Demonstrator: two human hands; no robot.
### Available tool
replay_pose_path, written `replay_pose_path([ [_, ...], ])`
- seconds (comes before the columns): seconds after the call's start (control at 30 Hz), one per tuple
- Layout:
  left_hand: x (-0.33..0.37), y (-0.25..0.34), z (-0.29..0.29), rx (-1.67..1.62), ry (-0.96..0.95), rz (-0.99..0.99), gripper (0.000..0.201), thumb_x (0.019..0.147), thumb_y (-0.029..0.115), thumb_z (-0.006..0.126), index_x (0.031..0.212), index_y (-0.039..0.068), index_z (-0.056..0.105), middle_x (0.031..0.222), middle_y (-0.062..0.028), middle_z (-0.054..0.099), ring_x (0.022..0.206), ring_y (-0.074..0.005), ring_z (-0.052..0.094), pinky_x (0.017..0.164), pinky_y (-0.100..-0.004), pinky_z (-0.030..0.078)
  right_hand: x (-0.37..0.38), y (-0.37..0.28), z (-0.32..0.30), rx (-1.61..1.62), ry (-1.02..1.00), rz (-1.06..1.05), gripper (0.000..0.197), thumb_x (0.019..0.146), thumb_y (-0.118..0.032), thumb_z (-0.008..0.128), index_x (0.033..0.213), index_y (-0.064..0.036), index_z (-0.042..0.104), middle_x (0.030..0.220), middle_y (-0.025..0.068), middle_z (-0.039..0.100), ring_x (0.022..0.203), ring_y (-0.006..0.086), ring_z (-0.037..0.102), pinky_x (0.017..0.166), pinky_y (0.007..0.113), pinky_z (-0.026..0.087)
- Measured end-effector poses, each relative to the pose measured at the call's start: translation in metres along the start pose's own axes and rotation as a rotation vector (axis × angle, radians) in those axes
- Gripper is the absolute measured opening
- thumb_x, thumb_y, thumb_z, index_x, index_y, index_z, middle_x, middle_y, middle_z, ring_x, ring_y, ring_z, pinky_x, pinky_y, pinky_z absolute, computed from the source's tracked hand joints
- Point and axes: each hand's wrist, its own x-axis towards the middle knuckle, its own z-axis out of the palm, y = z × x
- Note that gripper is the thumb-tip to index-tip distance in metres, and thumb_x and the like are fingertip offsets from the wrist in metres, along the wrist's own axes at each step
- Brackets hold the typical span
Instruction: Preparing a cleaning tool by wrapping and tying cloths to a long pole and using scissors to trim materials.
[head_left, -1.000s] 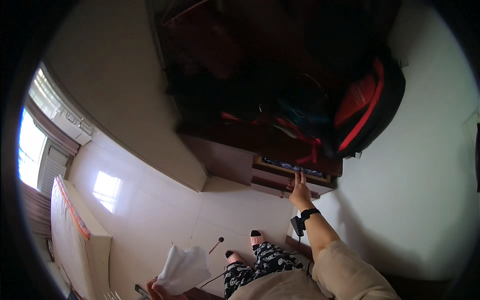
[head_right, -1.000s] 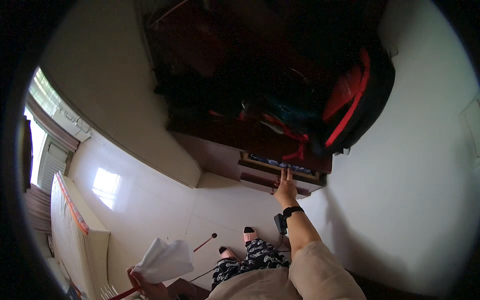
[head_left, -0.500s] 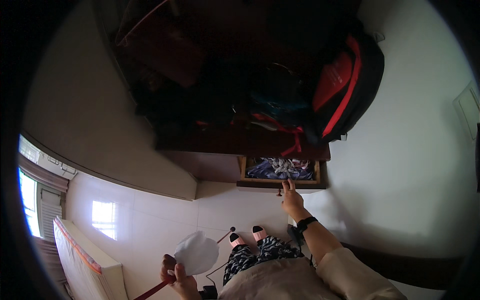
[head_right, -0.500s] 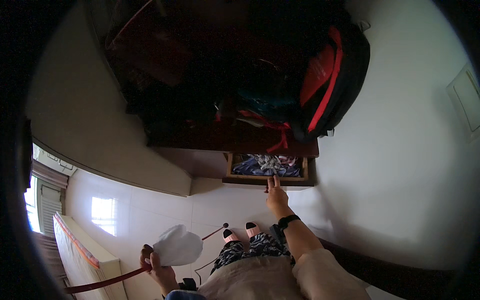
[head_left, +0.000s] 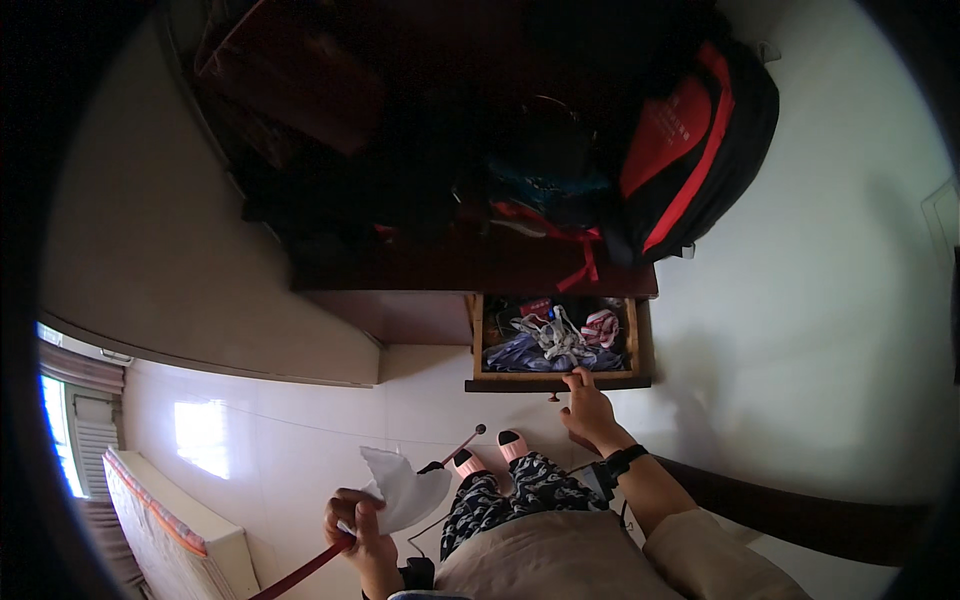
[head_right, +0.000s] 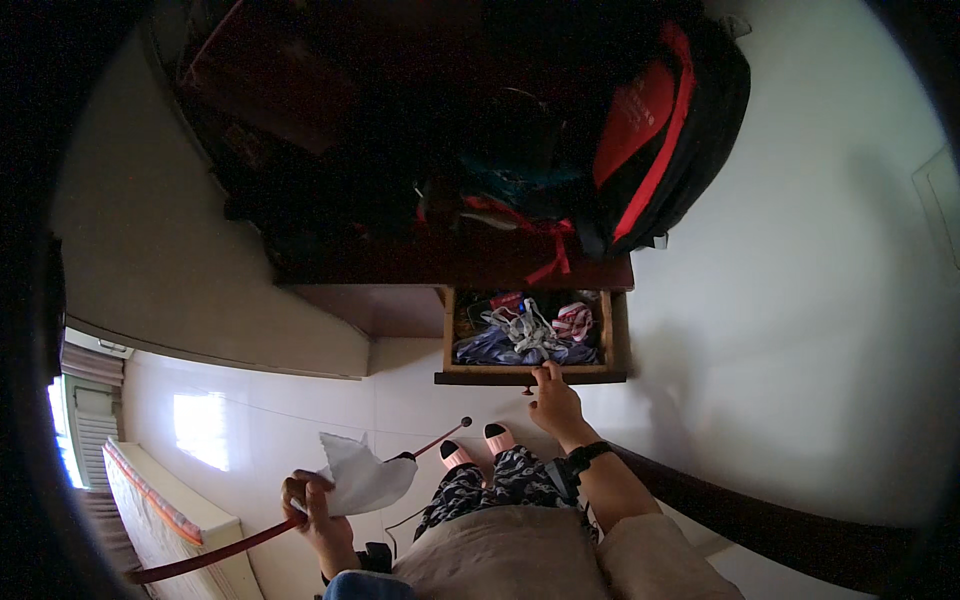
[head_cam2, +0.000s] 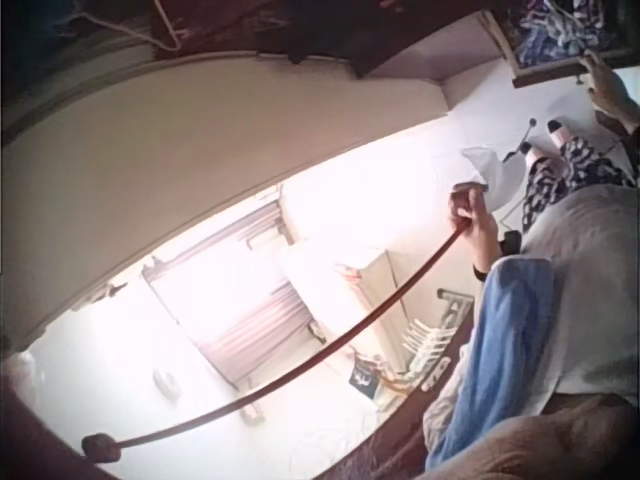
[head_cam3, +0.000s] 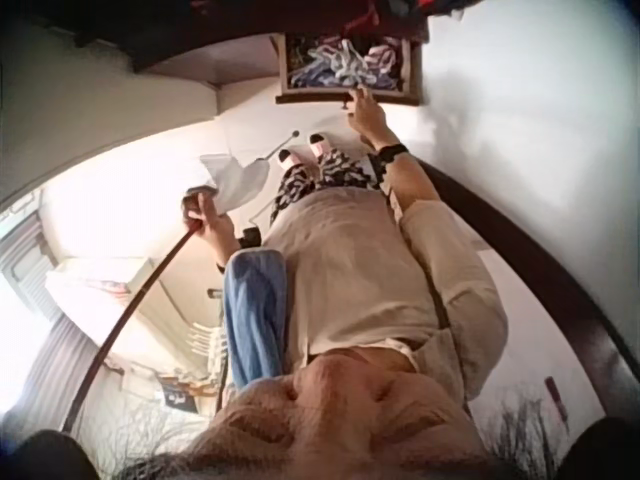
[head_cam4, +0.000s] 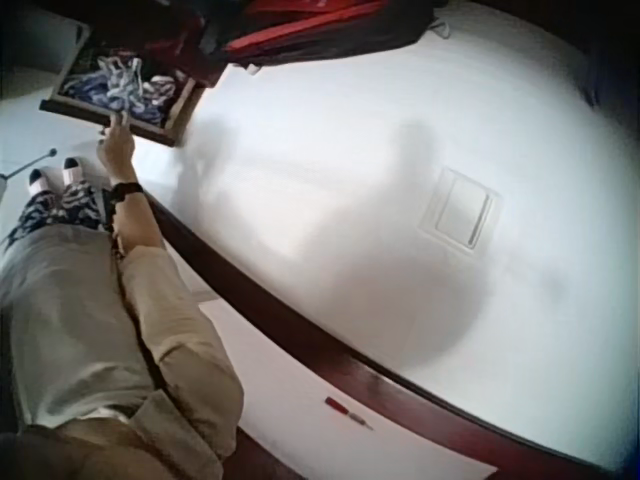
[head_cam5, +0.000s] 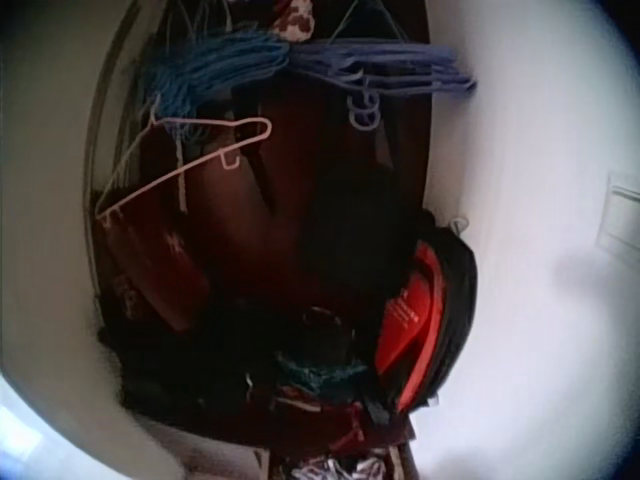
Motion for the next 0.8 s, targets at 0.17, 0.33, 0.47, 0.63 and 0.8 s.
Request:
replay_pose_path([
  [0.17,-0.006,-0.012,-0.010,-0.036,0.009,-0.015,0.032,0.076,0.013,0.059,0.061,0.011,0.031,0.056,0.0026,0.030,0.052,-0.0068,0.026,0.051,-0.0221,0.021,0.010,0.028,0.012,0.222,0.178,-0.035,0.036,0.067,-0.012,0.062,0.101,-0.0046,0.051,0.101,0.0146,0.051,0.087,0.0308,0.056,0.072,0.037,0.047],
  [0.33,-0.010,-0.020,-0.017,-0.008,0.011,-0.028,0.034,0.074,0.017,0.061,0.060,0.012,0.030,0.057,0.0038,0.028,0.054,-0.0061,0.024,0.051,-0.0223,0.019,0.043,0.070,0.001,0.176,0.597,0.122,0.019,0.068,-0.004,0.059,0.087,-0.0075,0.056,0.085,0.0146,0.058,0.081,0.0298,0.058,0.072,0.038,0.046],
  [0.47,-0.015,-0.023,-0.016,-0.006,-0.002,-0.064,0.034,0.073,0.018,0.061,0.060,0.012,0.031,0.057,0.0037,0.028,0.054,-0.0063,0.024,0.052,-0.0223,0.019,0.062,0.061,-0.013,0.035,0.775,0.142,0.017,0.070,-0.008,0.061,0.086,-0.0094,0.058,0.082,0.0135,0.058,0.080,0.0305,0.057,0.070,0.040,0.046],
  [0.63,-0.016,-0.024,-0.008,0.033,-0.033,-0.037,0.032,0.073,0.018,0.060,0.062,0.011,0.031,0.059,0.0035,0.027,0.055,-0.0065,0.024,0.052,-0.0227,0.020,0.070,0.107,-0.015,0.084,0.611,0.277,0.013,0.071,-0.020,0.065,0.078,-0.0091,0.062,0.076,0.0117,0.060,0.070,0.0274,0.058,0.063,0.035,0.046],
  [0.8,-0.020,-0.022,-0.008,0.007,-0.058,-0.071,0.029,0.072,0.014,0.060,0.065,0.012,0.031,0.062,0.0043,0.028,0.057,-0.0068,0.025,0.053,-0.0230,0.021,0.054,0.107,-0.056,0.829,0.680,0.187,0.021,0.078,-0.023,0.063,0.086,-0.0045,0.058,0.085,0.0064,0.061,0.079,0.0144,0.057,0.072,0.027,0.043],
])
